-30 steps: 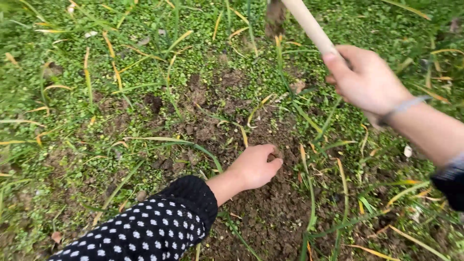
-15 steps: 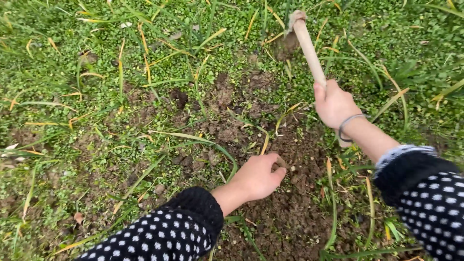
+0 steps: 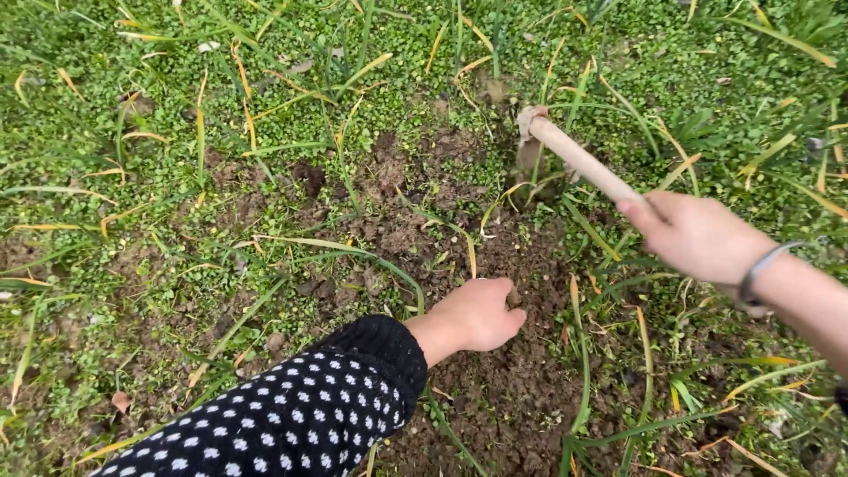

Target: Using a hand hoe to loosen soil and pulling weeds from a garden bed by hand.

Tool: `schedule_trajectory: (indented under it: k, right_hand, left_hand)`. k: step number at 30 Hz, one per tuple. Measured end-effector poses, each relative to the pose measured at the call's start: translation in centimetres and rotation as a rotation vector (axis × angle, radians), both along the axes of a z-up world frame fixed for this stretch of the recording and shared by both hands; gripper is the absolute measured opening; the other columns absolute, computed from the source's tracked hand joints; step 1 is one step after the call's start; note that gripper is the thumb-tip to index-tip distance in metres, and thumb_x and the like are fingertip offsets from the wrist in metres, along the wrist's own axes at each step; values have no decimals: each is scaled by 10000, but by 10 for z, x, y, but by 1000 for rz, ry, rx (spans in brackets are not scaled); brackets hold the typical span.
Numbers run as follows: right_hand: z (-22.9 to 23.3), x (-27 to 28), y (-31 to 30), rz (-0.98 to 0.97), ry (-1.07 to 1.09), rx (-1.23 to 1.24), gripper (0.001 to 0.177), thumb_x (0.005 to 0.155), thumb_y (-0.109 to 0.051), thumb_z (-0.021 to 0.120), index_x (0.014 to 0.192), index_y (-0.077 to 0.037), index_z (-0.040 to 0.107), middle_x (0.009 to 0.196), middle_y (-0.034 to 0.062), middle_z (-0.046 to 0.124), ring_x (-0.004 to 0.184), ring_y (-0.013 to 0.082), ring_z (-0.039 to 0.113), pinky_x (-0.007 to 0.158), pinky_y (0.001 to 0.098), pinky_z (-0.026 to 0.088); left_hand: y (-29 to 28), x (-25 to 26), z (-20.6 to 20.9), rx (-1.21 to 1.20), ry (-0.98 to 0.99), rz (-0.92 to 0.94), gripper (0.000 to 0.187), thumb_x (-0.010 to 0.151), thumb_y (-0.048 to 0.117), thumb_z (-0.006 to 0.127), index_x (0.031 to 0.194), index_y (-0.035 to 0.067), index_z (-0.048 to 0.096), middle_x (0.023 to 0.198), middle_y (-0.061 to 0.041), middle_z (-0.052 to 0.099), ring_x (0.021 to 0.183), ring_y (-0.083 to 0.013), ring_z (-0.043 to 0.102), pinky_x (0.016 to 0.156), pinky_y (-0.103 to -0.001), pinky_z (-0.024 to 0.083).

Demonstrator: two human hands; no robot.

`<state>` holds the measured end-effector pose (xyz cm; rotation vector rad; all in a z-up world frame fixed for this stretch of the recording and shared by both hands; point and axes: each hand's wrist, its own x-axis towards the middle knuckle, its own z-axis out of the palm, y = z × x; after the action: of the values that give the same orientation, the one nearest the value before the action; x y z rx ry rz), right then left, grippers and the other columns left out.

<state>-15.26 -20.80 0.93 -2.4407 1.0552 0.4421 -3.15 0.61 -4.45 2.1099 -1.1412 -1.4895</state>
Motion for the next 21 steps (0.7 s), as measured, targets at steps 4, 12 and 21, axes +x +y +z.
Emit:
schedule_trajectory:
  k: [4,12,21]
  right_hand:
    - [26,22,19,31,-67,-69,504,1105,-364,386,1132,44,680,873,294,738,868,426,751,785,536,611]
    - [-78,140,-33,152,-366,-171,570,1098,-477,411,1272,19,632,1022,307,700,1046,472,675,855,570,565]
    - [-78,89,-11,98,-140,-137,577,1080,-549,330,1292,-70,571,1064,353,698,1088,495,668,910,577,560]
  left_hand:
    - [7,-4,33,39,3,7,557,1014,297,414,1454,-42,452,1241,-211,636,1212,-365,617,1018,-524,513]
    - [29,2,29,76,36,110,537,1016,289,429,1438,-41,474,1316,-239,602,1270,-412,579,1024,-548,505]
    - [25,3,-12,40,-39,91,511,1004,316,450,1381,-18,533,1208,-186,665,1161,-361,647,954,-510,554]
